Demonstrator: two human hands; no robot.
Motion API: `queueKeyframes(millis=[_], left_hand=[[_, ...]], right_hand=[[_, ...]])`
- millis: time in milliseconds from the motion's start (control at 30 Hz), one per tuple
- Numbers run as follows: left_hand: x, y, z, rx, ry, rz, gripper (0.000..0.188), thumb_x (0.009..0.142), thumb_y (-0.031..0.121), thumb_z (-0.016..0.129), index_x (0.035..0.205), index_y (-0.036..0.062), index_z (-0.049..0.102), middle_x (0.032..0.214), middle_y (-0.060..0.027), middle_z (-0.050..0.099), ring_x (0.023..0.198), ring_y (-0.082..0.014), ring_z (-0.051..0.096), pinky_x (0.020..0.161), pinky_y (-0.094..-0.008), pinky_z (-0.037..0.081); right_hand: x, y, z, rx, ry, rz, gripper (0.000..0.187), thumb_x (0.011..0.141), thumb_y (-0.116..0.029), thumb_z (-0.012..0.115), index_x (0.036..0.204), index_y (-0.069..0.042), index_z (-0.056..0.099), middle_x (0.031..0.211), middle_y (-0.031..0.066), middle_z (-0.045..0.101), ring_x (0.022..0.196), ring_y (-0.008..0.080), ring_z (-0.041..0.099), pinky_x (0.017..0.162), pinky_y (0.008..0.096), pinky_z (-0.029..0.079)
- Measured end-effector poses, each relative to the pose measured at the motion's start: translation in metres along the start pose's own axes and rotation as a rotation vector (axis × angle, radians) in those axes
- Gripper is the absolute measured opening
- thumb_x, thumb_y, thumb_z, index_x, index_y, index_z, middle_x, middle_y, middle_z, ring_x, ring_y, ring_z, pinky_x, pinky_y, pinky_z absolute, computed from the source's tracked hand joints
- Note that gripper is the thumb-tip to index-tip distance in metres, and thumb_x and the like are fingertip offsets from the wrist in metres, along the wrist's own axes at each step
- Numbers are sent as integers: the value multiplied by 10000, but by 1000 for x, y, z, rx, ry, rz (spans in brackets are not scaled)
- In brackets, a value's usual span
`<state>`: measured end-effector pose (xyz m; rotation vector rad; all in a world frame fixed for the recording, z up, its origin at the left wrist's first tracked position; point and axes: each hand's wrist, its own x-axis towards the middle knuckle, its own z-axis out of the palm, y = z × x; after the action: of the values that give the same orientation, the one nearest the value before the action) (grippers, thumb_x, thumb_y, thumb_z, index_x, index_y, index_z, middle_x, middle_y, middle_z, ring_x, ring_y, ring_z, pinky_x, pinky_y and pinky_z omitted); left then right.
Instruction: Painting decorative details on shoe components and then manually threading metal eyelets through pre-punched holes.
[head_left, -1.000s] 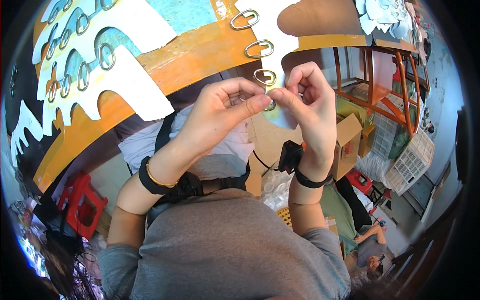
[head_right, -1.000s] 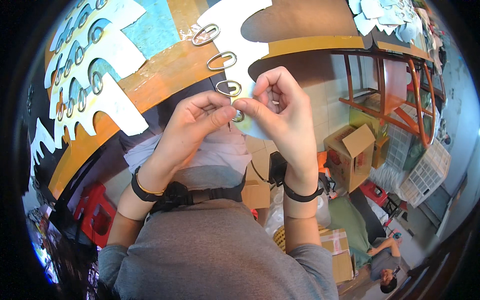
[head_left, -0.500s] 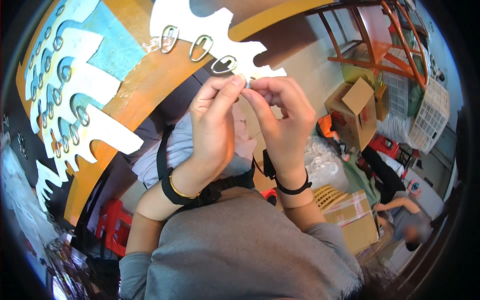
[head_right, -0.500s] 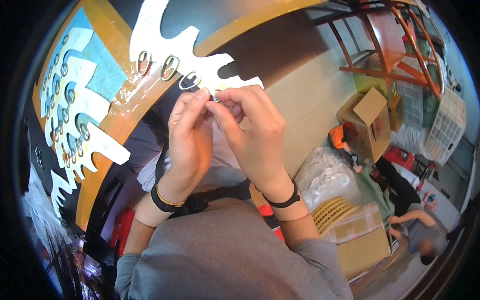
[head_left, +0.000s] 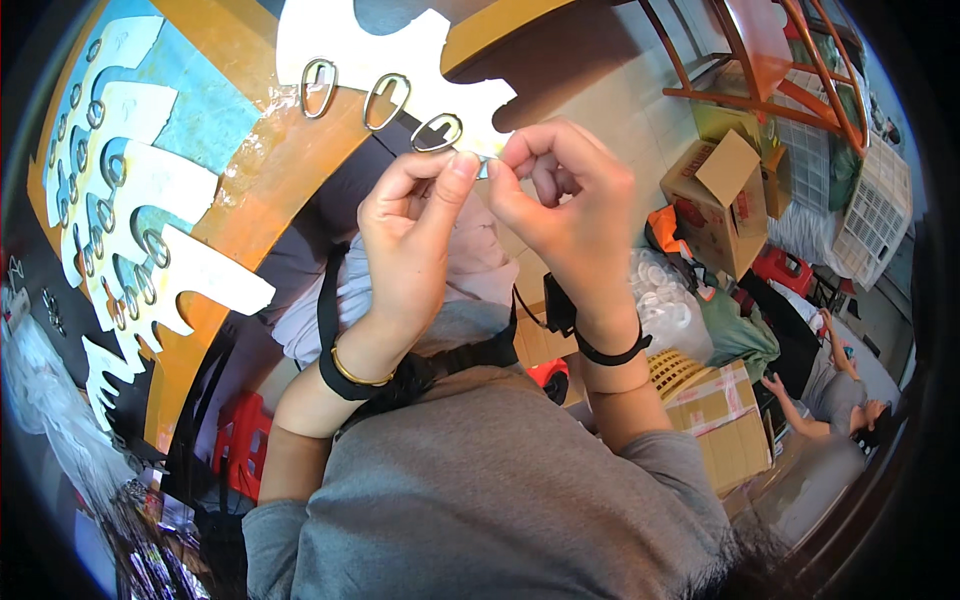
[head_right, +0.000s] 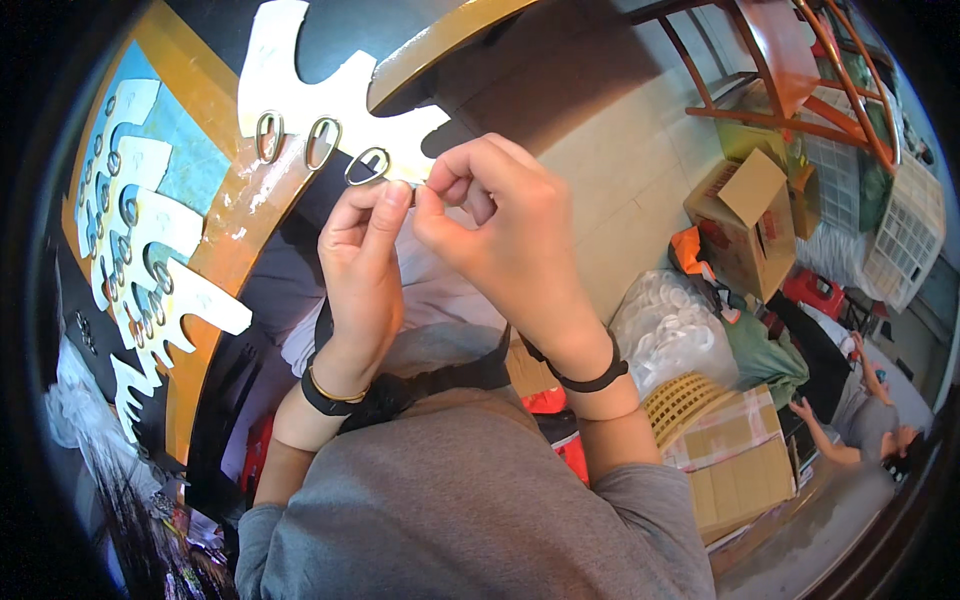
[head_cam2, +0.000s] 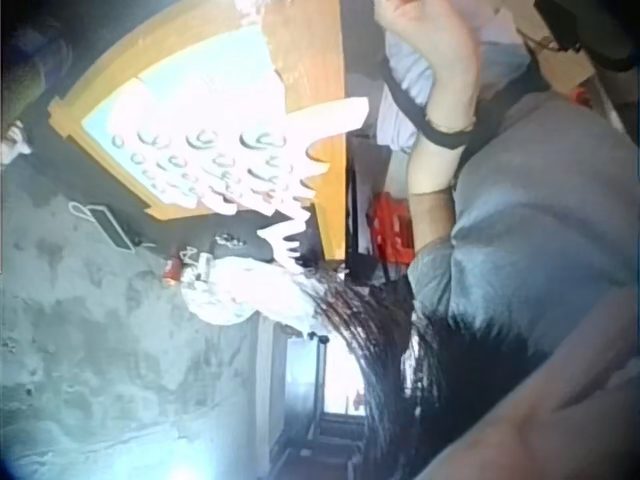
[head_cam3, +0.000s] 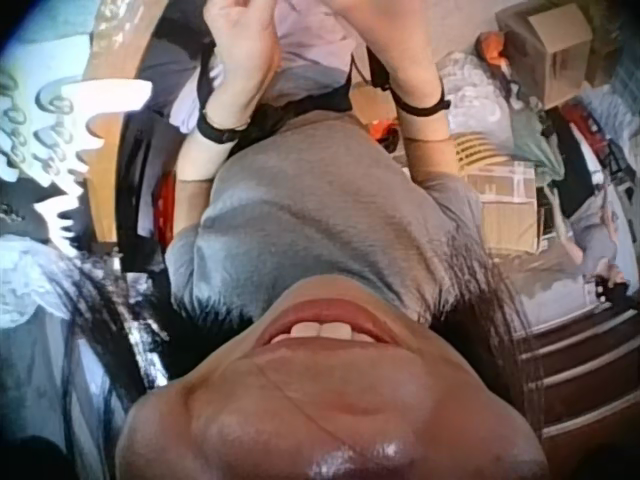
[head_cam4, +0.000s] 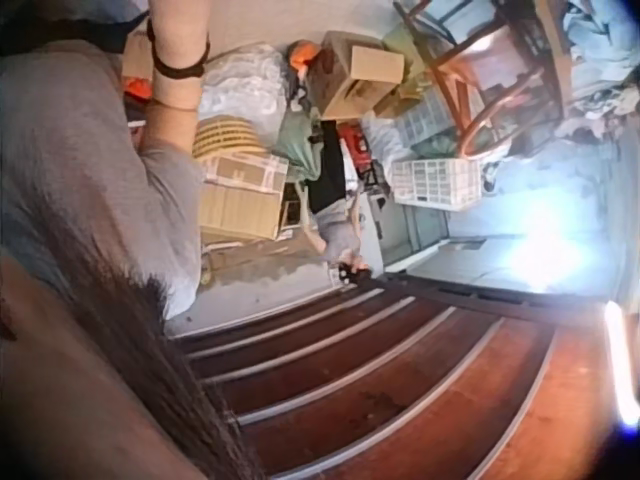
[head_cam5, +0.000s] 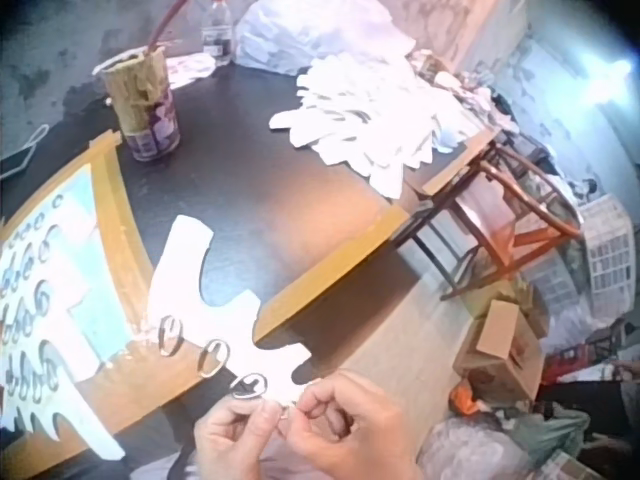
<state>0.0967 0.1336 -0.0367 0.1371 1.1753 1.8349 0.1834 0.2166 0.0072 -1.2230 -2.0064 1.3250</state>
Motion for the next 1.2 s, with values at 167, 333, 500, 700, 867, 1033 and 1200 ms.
queueKeyframes(millis=[167, 333, 500, 700, 867, 1033, 1200], left_hand=[[0, 3, -7, 97, 8, 10, 76, 852, 68, 619, 877, -2, 611, 871, -18, 618, 790, -40, 524, 719, -184, 416], [-1, -6, -5, 101, 5, 99, 70, 843, 47, 624, 874, -12, 605, 883, -34, 615, 799, -48, 520, 727, -193, 414], [-3, -1, -4, 65, -12, 58, 66, 841, 38, 622, 863, -21, 602, 885, -39, 615, 805, -51, 523, 734, -199, 418], [-4, 2, -5, 71, -22, 63, 62, 839, 32, 622, 863, -24, 608, 879, -45, 626, 811, -55, 533, 741, -206, 425], [-5, -1, -6, 81, -21, 97, 51, 828, 24, 632, 851, -20, 620, 866, -55, 633, 824, -67, 536, 766, -213, 418], [-4, -5, -8, 94, -18, 110, 44, 820, 19, 639, 840, -16, 622, 859, -50, 633, 823, -67, 535, 768, -213, 412], [-4, -5, -9, 142, -25, 134, 43, 814, 17, 644, 833, -15, 621, 849, -44, 637, 817, -62, 536, 767, -212, 415]], right_hand=[[4, 6, 12, -146, 43, -324, 167, 651, 28, 657, 767, -37, 557, 689, 33, 535, 553, 116, 463, 486, 234, 373], [-2, 6, 9, -42, 53, -198, 183, 675, 49, 648, 819, -43, 584, 742, 29, 579, 598, 96, 491, 512, 227, 391], [-3, 8, 6, 66, 31, -158, 188, 703, 24, 672, 872, -42, 624, 761, 33, 603, 597, 75, 494, 501, 219, 386], [-6, 2, 6, -124, 42, -204, 142, 708, 8, 678, 835, -24, 621, 737, 39, 591, 574, 72, 482, 483, 206, 367], [-6, -1, 9, -53, 4, -113, 126, 706, 15, 658, 774, -28, 562, 751, 46, 571, 569, 94, 483, 484, 224, 380], [-11, 6, 17, -188, 107, -350, 172, 677, 37, 661, 764, -41, 534, 780, 53, 584, 592, 123, 503, 504, 233, 402], [-10, 10, 16, -212, 117, -407, 198, 660, 57, 655, 773, -46, 530, 794, 54, 595, 604, 128, 513, 527, 229, 413]])
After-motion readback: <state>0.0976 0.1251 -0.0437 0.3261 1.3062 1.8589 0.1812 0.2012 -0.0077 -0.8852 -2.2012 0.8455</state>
